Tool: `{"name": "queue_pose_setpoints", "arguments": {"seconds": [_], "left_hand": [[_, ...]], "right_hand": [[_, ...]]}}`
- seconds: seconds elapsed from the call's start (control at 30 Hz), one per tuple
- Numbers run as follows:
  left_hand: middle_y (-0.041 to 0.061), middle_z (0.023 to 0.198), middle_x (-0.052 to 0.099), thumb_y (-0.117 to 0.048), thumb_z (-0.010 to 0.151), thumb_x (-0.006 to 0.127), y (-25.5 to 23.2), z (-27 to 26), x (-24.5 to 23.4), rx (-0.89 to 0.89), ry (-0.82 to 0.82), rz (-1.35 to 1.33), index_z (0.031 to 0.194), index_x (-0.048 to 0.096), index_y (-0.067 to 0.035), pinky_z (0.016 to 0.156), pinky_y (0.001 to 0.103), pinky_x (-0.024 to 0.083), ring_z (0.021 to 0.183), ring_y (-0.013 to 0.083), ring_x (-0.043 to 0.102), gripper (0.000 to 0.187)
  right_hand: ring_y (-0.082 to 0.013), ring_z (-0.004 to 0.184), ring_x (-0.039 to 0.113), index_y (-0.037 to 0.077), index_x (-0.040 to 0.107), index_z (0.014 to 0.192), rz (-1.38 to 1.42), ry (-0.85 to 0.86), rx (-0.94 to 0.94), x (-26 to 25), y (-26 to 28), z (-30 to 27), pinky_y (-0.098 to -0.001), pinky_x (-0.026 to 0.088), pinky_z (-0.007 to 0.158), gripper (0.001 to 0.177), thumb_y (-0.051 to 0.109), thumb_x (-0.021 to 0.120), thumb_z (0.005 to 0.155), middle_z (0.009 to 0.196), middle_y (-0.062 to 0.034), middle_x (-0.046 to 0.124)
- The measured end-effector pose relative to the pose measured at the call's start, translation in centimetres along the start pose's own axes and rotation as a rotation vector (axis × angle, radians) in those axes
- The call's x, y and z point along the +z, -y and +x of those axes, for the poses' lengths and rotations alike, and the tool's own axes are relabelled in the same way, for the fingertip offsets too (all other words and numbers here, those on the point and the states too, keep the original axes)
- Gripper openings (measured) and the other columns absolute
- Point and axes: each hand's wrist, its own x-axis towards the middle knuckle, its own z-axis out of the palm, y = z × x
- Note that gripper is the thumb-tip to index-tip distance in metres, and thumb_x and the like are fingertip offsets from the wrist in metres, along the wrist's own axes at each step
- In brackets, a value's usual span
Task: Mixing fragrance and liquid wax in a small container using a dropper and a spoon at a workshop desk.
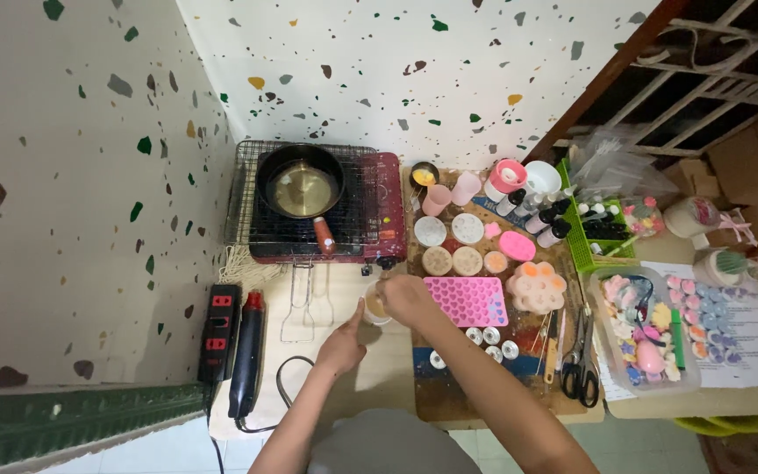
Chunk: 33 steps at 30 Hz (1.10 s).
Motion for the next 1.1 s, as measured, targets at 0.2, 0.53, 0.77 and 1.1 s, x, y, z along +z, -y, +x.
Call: {"name": "queue_pose_setpoints", "arguments": {"seconds": [0.2, 0.53, 0.77, 1.1], "left_hand": [[0.016, 0.153, 0.048, -0.008, 0.079, 0.066, 0.1, 0.3, 0.2, -0.015, 0.008, 0.02, 0.164, -0.001, -0.033, 0.11, 0.042, 0.045, 0.134, 0.035, 0.053, 0.111], [0.02, 0.145, 0.056, -0.006, 0.078, 0.064, 0.6, 0.3, 0.5, 0.013, -0.032, 0.001, 0.165, 0.004, -0.03, 0.104, 0.045, 0.049, 0.126, 0.038, 0.06, 0.109], [0.019, 0.145, 0.054, -0.005, 0.076, 0.065, 0.2, 0.7, 1.1, -0.028, -0.03, 0.007, 0.163, -0.001, -0.034, 0.104, 0.045, 0.049, 0.125, 0.0377, 0.059, 0.113], [0.02, 0.142, 0.058, -0.01, 0.079, 0.068, -0.7, -0.2, 0.3, -0.073, 0.023, 0.041, 0.163, -0.004, -0.032, 0.104, 0.046, 0.049, 0.123, 0.0376, 0.061, 0.112]], "right_hand": [[-0.039, 0.09, 0.069, 0.006, 0.076, 0.09, -0.034, 0.015, 0.0, 0.2, 0.0, 0.3, -0.0484, 0.056, 0.078, 0.02, 0.019, 0.067, 0.078, 0.101, -0.0176, 0.072], [-0.0357, 0.09, 0.07, 0.008, 0.075, 0.085, -0.243, 0.056, 0.03, -0.7, 1.3, 0.7, -0.0468, 0.056, 0.077, 0.02, 0.026, 0.067, 0.083, 0.099, -0.015, 0.072], [-0.036, 0.09, 0.071, 0.005, 0.074, 0.086, -0.251, -0.027, -0.063, 0.7, -0.5, 0.0, -0.0456, 0.057, 0.076, 0.015, 0.017, 0.065, 0.084, 0.108, -0.0178, 0.071], [-0.0383, 0.089, 0.07, 0.005, 0.074, 0.085, -0.184, 0.074, -0.005, -0.4, 0.8, 0.0, -0.0481, 0.056, 0.076, 0.016, 0.019, 0.069, 0.079, 0.098, -0.0193, 0.071]]}}
